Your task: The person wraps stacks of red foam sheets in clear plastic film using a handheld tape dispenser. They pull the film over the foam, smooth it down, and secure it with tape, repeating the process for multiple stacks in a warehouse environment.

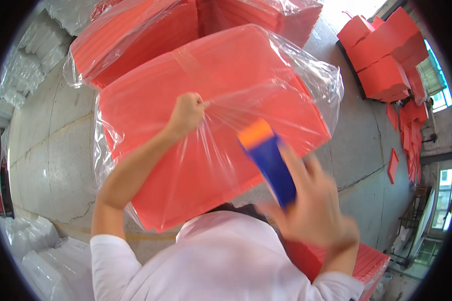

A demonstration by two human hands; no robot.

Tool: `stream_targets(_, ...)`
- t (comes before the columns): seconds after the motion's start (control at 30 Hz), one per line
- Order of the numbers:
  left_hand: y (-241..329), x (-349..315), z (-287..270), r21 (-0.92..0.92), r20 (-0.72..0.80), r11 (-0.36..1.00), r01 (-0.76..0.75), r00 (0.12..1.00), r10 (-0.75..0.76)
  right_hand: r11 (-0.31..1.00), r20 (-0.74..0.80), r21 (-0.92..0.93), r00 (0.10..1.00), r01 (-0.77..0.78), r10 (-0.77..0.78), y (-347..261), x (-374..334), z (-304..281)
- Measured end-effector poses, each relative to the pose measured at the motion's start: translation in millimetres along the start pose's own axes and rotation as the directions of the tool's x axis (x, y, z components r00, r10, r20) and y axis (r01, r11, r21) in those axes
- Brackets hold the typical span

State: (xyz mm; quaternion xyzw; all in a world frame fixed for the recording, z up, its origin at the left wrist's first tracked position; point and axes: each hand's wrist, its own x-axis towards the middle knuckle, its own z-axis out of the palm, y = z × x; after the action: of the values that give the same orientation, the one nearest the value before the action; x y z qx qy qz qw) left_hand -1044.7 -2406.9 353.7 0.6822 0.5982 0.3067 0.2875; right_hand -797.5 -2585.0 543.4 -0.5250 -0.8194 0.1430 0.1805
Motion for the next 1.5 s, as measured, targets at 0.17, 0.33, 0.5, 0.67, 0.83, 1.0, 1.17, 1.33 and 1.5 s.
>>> stream_targets(0.17, 11.4, 12.6, 3.6, -0.147, 0.132, 0.955, 0.256, 0.962, -0.237, 0.962, 0.099, 0.053, 0.960, -0.268, 0.262, 33.1, -185.4, 50.1)
stream_targets(0.33, 53.1, -17.8, -8.9, 0.515, -0.068, 0.857, 0.001, 0.997, 0.040, 0.937, 0.118, 0.191, 0.954, -0.294, 0.275, 73.7, -161.4, 86.6)
stream_targets(0.5, 114.3, -122.1, 64.4, 0.421, 0.284, 0.737, -0.529, 0.848, 0.447, 0.892, 0.348, 0.157, 0.869, -0.424, 0.352, 143.0, -147.3, 121.0)
stream_targets(0.67, 94.7, -176.2, 110.3, 0.788, 0.281, 0.509, -0.347, 0.938, 0.206, 0.935, 0.327, 0.314, 0.943, -0.163, 0.054, 166.1, -167.1, 90.2)
stream_targets(0.83, 108.0, -190.7, 11.6, 0.533, 0.121, 0.776, -0.336, 0.939, 0.323, 0.154, 0.226, 0.958, 0.967, -0.243, 0.121, 180.1, -142.4, 68.5)
stream_targets(1.0, -79.7, -228.0, -143.9, 0.310, -0.837, 0.749, 0.585, 0.542, -0.077, -0.231, 0.302, 0.931, 0.952, -0.282, 0.055, 169.6, -59.3, 124.5)
stream_targets(1.17, -167.4, -270.8, -133.7, -0.894, 0.003, 0.175, 0.413, 0.396, -0.918, -0.256, 0.307, 0.900, 0.930, -0.352, -0.201, 67.4, 51.3, 156.5)
stream_targets(1.33, -220.9, -300.0, -60.0, -0.999, 0.044, -0.027, 0.035, 0.699, -0.714, -0.180, 0.457, 0.805, 0.784, -0.565, -0.420, -7.9, 132.2, 192.0)
stream_targets(1.5, -195.1, -270.9, -58.2, -0.931, -0.273, -0.062, -0.361, 0.797, -0.539, -0.388, 0.436, 0.701, 0.790, -0.599, -0.432, -44.2, 192.8, 252.4)
